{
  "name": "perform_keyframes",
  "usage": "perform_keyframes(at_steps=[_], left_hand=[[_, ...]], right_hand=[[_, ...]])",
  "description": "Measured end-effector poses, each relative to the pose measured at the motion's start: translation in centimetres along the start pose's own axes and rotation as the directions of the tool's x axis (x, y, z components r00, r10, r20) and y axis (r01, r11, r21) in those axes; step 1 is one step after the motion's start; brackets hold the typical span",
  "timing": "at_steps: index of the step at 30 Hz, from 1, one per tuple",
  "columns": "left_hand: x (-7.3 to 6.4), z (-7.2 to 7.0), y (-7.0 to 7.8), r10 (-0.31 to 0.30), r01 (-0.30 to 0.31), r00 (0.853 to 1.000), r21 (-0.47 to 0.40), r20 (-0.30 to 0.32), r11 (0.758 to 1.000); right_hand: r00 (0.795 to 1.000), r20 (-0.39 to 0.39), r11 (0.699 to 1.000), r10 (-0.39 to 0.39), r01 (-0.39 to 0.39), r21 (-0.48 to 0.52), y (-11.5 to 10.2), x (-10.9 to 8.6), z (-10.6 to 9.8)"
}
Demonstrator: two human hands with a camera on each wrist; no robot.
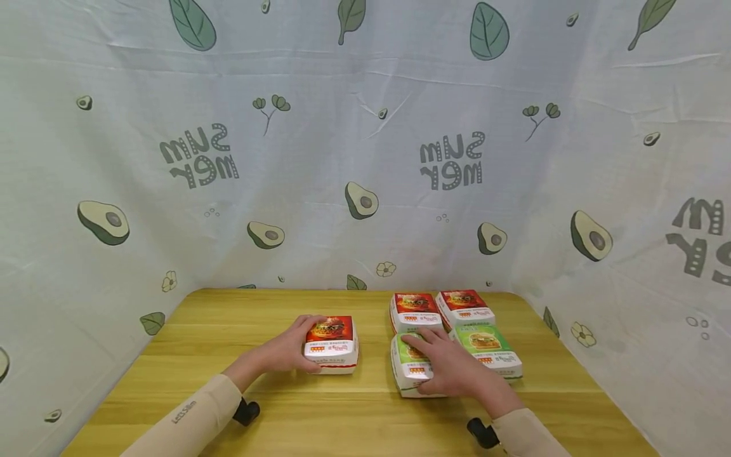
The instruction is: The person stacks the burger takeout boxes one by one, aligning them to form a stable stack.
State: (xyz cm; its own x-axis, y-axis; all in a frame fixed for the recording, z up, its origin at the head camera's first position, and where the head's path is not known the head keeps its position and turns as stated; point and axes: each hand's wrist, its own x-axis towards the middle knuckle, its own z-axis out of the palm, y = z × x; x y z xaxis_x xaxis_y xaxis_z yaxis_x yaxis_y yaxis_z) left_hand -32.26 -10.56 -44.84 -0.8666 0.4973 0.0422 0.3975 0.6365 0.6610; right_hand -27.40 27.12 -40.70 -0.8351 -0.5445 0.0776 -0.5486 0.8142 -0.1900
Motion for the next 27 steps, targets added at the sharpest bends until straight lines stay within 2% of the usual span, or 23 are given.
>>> perform_keyframes(at_steps=[7,15,21,27], left_hand=[[-0.1,0.1,-0.1,0.01,-0.01,1.0,0.001,-0.008,1.0],[-0.1,0.1,-0.2,0.003,-0.002,1.0,0.022,-0.016,1.0],[-0.1,0.1,-0.5,0.004,-0.003,1.0,0.014,-0.012,1.0],[0.0,0.1,-0.4,0.001,-0.001,1.0,0.014,-0.023,1.0]], right_hand=[[0.999,0.032,0.999,0.025,-0.026,0.028,-0.6,0.3,0.0],[0.999,0.035,0.999,0.039,-0.04,0.011,-1.4,0.6,-0.2],[0.998,0.052,0.999,0.021,-0.023,0.041,-1.9,1.0,-0.7],[1.0,0.021,1.0,-0.014,0.013,0.012,-2.1,1.7,-1.2]])
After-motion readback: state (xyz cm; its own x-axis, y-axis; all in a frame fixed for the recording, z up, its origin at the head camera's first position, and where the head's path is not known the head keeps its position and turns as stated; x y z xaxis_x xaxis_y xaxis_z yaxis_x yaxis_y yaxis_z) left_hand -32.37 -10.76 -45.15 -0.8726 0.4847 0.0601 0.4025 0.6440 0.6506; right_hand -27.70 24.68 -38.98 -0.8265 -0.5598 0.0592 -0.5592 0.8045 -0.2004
